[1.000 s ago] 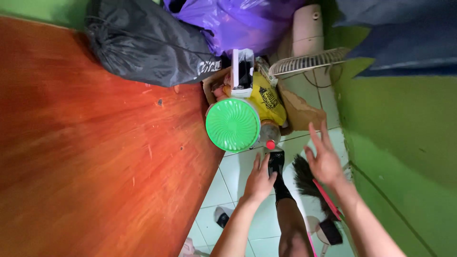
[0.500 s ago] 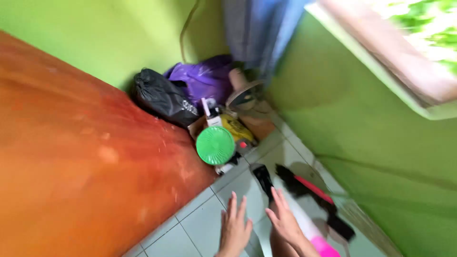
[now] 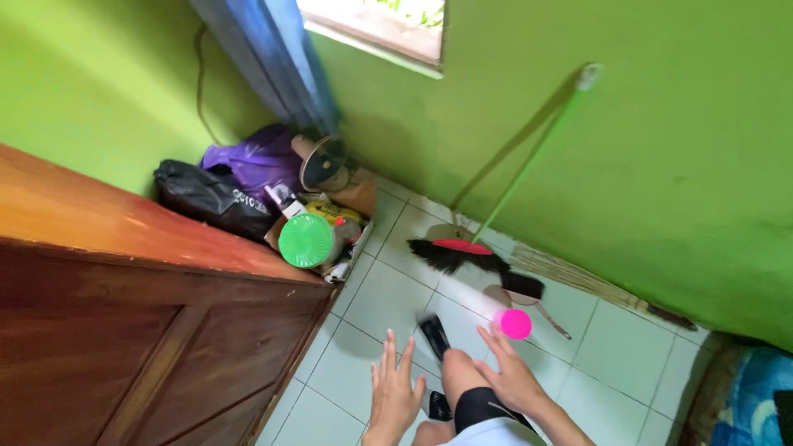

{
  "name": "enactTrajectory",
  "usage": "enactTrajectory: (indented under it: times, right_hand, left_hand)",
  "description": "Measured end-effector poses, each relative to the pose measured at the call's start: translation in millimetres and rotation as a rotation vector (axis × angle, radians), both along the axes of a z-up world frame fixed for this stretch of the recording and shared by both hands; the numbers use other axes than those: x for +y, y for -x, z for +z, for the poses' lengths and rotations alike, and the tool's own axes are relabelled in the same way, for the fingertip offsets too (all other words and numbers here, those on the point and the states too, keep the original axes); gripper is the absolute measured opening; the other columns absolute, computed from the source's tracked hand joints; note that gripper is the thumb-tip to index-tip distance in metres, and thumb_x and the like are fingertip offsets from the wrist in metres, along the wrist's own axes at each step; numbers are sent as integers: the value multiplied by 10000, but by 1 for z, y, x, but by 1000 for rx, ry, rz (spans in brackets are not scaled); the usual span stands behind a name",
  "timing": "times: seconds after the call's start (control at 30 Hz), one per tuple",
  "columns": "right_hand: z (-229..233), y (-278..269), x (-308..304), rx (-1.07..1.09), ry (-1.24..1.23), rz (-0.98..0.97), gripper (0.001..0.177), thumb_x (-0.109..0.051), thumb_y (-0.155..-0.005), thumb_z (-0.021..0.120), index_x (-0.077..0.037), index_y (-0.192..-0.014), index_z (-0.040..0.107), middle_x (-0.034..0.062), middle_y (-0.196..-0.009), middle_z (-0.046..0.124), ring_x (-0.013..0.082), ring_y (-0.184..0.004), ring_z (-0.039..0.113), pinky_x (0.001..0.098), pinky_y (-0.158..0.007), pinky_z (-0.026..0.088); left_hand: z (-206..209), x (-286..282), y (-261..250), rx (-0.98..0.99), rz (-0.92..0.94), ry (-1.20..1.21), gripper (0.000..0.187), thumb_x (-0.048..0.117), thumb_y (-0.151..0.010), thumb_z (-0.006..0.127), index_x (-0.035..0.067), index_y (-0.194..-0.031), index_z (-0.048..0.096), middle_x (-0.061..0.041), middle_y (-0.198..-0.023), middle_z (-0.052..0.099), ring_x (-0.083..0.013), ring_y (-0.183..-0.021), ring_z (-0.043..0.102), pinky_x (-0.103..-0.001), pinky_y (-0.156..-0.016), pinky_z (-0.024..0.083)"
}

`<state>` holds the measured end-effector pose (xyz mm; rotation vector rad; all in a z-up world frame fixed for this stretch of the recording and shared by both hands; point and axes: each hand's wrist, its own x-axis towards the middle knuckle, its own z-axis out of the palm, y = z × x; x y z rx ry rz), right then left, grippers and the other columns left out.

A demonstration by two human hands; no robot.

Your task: Cleaning and organizing objects in a bedroom including sweeping and handling a fan and vacuum parts.

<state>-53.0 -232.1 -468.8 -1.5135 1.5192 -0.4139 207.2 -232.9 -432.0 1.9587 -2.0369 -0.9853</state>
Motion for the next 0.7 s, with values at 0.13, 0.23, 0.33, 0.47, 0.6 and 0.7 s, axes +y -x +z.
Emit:
enactTrajectory:
  times: [0.13,0.23,0.33,0.47,0.6,0.7]
  right_hand:
    - [-1,56,34,86,-73,-173,706,-330,-896,690,-221,-1538,415,130,-1638,316,316,-1485,379,391,-1179,345]
    - [5,91,27,142,-104,-245,705,-362,-893,698,-227,-1529,428,108,-1613,387,299,-1461,429,391,-1167,383]
    - [4,118,-7,99,-53,-321,717,-370,-900,684,-184,-1542,422,118,-1569,468,286,-1408,504,406,-1137,429]
    - [55,131,-94,-80,22,-487,761,-315,-925,686,-47,-1567,379,194,-1502,456,312,-1317,503,461,-1018,458]
    - [89,151,-208,197,283,-499,612,-348,-932,751,-42,-1433,575,191,-1295,672,336,-1186,642,458,-1020,535]
    - [107,158,-292,165,394,-546,576,-333,-930,793,-28,-1374,589,180,-1331,642,332,-1226,607,465,-1056,503]
  left_hand:
    - [25,8,30,19,-100,-10,777,205,-876,732,169,-1551,348,-209,-1668,73,-414,-1516,204,-653,-1157,232]
    - [40,0,47,27,-118,-9,750,204,-893,722,162,-1546,356,-209,-1677,51,-418,-1527,189,-657,-1162,220]
    - [53,-12,52,37,-99,56,732,215,-901,720,141,-1539,368,-221,-1679,51,-432,-1521,195,-659,-1158,228]
    - [72,-21,48,-3,-35,85,716,223,-907,716,130,-1533,381,-238,-1661,51,-442,-1513,187,-667,-1147,219]
    - [83,-11,46,-5,95,107,677,235,-914,706,135,-1518,416,-225,-1678,85,-424,-1500,236,-646,-1146,268]
    - [85,-2,50,-57,161,58,680,235,-906,706,152,-1515,414,-213,-1672,85,-392,-1520,221,-639,-1145,265]
